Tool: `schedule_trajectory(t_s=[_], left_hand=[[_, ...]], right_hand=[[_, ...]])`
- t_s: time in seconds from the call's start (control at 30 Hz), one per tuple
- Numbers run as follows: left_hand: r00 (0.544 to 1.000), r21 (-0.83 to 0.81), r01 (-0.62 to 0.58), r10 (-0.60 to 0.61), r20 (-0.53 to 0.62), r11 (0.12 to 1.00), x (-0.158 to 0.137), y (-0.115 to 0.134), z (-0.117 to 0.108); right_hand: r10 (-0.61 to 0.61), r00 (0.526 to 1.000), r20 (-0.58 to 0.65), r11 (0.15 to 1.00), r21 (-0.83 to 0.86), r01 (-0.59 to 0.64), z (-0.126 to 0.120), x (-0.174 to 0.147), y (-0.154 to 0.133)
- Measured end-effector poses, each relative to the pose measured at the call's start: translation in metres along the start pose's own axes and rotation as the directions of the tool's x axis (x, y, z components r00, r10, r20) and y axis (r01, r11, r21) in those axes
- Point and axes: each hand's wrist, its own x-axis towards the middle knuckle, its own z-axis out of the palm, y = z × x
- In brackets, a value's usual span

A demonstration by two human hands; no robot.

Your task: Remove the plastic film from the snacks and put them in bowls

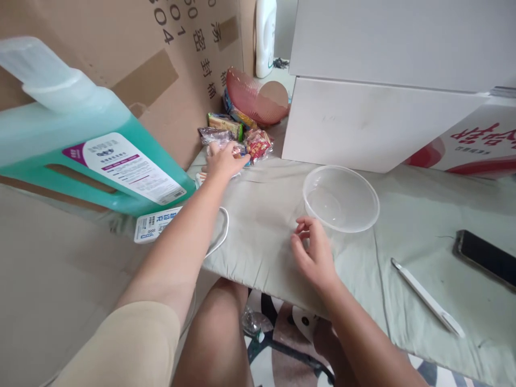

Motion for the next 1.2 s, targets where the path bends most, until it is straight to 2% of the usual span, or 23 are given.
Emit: schedule_trajectory(t_s=[0.07,0.13,0.23,0.33,0.43,0.5,0.6,0.7,0.8,0.87,0.97,1.07,1.2], left_hand=[[0.997,0.035,0.07,-0.071,0.035,0.997,-0.014,0.005,0.005],[0.996,0.049,0.026,-0.03,0.082,0.998,-0.033,0.015,0.01],[0.989,0.191,-0.037,0.009,0.147,0.981,-0.066,0.031,0.013],[0.974,0.24,-0.078,0.023,0.226,0.968,-0.097,0.042,0.009],[0.939,0.237,-0.128,0.041,0.341,0.963,-0.113,0.052,-0.006],[0.945,0.294,-0.104,0.002,0.327,0.95,-0.114,0.062,-0.017],[0.975,0.38,-0.167,0.095,0.2,0.91,-0.1,0.086,-0.022],[0.937,0.411,-0.281,0.154,0.314,0.867,-0.082,0.109,-0.005],[0.866,0.46,-0.348,0.093,0.491,0.817,-0.075,0.12,0.023],[0.858,0.492,-0.36,0.074,0.509,0.792,-0.078,0.122,0.039],[0.892,0.525,-0.362,0.122,0.436,0.77,-0.085,0.123,0.053],[0.858,0.52,-0.427,0.149,0.492,0.739,-0.084,0.125,0.059],[0.815,0.557,-0.463,0.085,0.573,0.69,-0.085,0.139,0.063]], right_hand=[[0.017,1.0,0.014,1.0,-0.006,-0.016,0.002,0.005,0.001],[0.021,1.0,0.012,1.0,-0.014,-0.02,0.004,0.009,0.004],[0.009,1.0,-0.009,0.999,-0.03,-0.009,0.002,0.013,0.008],[0.017,0.997,-0.081,0.999,-0.048,-0.021,-0.006,0.015,0.012],[0.084,0.978,-0.193,0.995,-0.045,-0.094,-0.019,0.014,0.013],[0.13,0.958,-0.255,0.989,-0.035,-0.143,-0.029,0.013,0.013],[0.178,0.924,-0.339,0.979,-0.036,-0.201,-0.044,0.011,0.015],[0.229,0.891,-0.391,0.967,-0.015,-0.255,-0.058,0.01,0.02],[0.257,0.875,-0.411,0.963,0.033,-0.267,-0.07,0.01,0.027],[0.24,0.875,-0.421,0.968,0.042,-0.246,-0.077,0.009,0.031],[0.227,0.878,-0.421,0.973,0.048,-0.228,-0.086,0.007,0.035],[0.254,0.874,-0.415,0.966,0.069,-0.248,-0.095,0.005,0.038],[0.278,0.873,-0.401,0.96,0.098,-0.261,-0.108,0.001,0.039]])
